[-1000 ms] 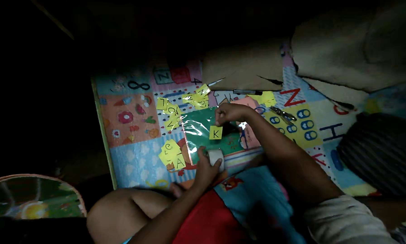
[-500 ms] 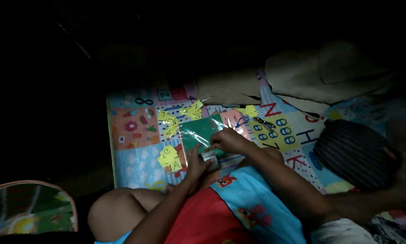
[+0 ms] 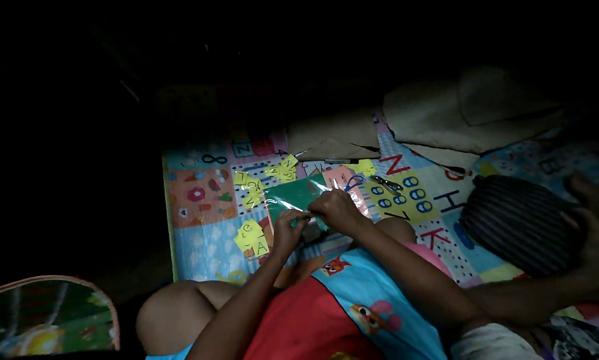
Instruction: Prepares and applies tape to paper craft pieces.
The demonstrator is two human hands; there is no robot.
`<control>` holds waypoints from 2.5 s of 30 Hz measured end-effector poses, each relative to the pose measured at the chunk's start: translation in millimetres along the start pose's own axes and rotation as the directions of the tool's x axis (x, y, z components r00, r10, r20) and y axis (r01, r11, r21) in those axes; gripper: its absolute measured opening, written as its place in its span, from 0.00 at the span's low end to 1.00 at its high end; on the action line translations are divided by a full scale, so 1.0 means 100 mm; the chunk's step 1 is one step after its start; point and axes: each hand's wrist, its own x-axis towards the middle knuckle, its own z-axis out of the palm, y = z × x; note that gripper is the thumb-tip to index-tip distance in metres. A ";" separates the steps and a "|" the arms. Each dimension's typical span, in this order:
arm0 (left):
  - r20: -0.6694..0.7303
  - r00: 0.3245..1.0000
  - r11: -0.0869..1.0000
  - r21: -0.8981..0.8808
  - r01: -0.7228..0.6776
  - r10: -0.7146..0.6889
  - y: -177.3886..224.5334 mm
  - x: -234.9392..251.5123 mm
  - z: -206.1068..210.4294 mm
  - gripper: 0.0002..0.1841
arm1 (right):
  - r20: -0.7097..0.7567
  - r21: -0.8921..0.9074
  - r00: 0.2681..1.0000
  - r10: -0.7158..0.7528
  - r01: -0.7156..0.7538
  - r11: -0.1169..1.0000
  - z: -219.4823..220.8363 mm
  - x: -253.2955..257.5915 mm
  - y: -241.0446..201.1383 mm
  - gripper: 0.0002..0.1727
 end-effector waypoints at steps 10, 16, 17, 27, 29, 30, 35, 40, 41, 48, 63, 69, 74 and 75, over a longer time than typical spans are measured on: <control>0.178 0.965 0.977 -0.056 0.206 -0.193 -0.01 0.00 -0.05 0.10 | 0.015 0.089 0.988 0.152 -0.153 0.984 0.08 0.00 0.14 0.29; 0.160 0.937 0.939 -0.102 0.328 -0.310 0.03 0.03 -0.04 0.09 | 0.057 0.371 0.961 0.270 -0.271 0.888 0.17 -0.02 0.30 0.35; 0.157 0.939 0.939 -0.114 0.324 -0.305 0.00 0.02 -0.03 0.08 | 0.057 0.421 0.955 0.292 -0.288 0.860 0.19 -0.03 0.36 0.37; 0.164 0.959 0.954 -0.157 0.255 -0.229 -0.05 0.01 0.00 0.07 | 0.372 0.681 0.860 0.348 -0.508 0.527 0.48 -0.07 0.41 0.21; 0.140 0.967 0.964 -0.133 0.231 -0.212 -0.04 0.00 0.01 0.07 | 0.347 0.693 0.874 0.340 -0.483 0.535 0.53 -0.06 0.39 0.15; 0.128 0.970 0.969 -0.113 0.221 -0.206 -0.03 0.00 0.01 0.08 | 0.339 0.698 0.875 0.347 -0.481 0.531 0.54 -0.06 0.37 0.14; 0.092 0.989 0.992 -0.034 0.121 -0.118 0.02 -0.02 -0.01 0.09 | 0.242 0.720 0.904 0.354 -0.411 0.559 0.55 -0.07 0.36 0.08; 0.068 0.992 0.994 -0.032 0.108 -0.106 0.03 -0.04 0.00 0.09 | 0.203 0.723 0.922 0.329 -0.368 0.585 0.57 -0.08 0.36 0.06; 0.066 0.992 0.994 -0.033 0.106 -0.104 0.02 -0.04 0.00 0.09 | 0.202 0.724 0.924 0.325 -0.364 0.586 0.56 -0.07 0.35 0.06; 0.065 0.997 0.998 -0.042 0.046 -0.044 -0.03 -0.04 0.02 0.08 | 0.159 0.724 0.937 0.311 -0.325 0.609 0.57 -0.08 0.35 0.03; 0.021 0.990 0.985 -0.097 0.140 -0.139 0.04 -0.01 0.02 0.11 | 0.038 0.785 0.953 0.302 -0.216 0.581 0.55 -0.06 0.33 0.04; -0.062 0.997 0.989 -0.141 0.046 -0.056 -0.03 -0.01 0.05 0.09 | 0.029 0.771 0.951 0.309 -0.218 0.599 0.54 -0.06 0.34 0.18; -0.050 0.993 0.980 -0.171 0.101 -0.111 -0.03 -0.01 0.04 0.06 | 0.031 0.791 0.947 0.321 -0.220 0.571 0.58 -0.03 0.38 0.30; -0.047 0.989 0.974 -0.185 0.132 -0.143 -0.05 0.00 0.03 0.07 | 0.047 0.781 0.940 0.339 -0.246 0.575 0.56 -0.03 0.37 0.26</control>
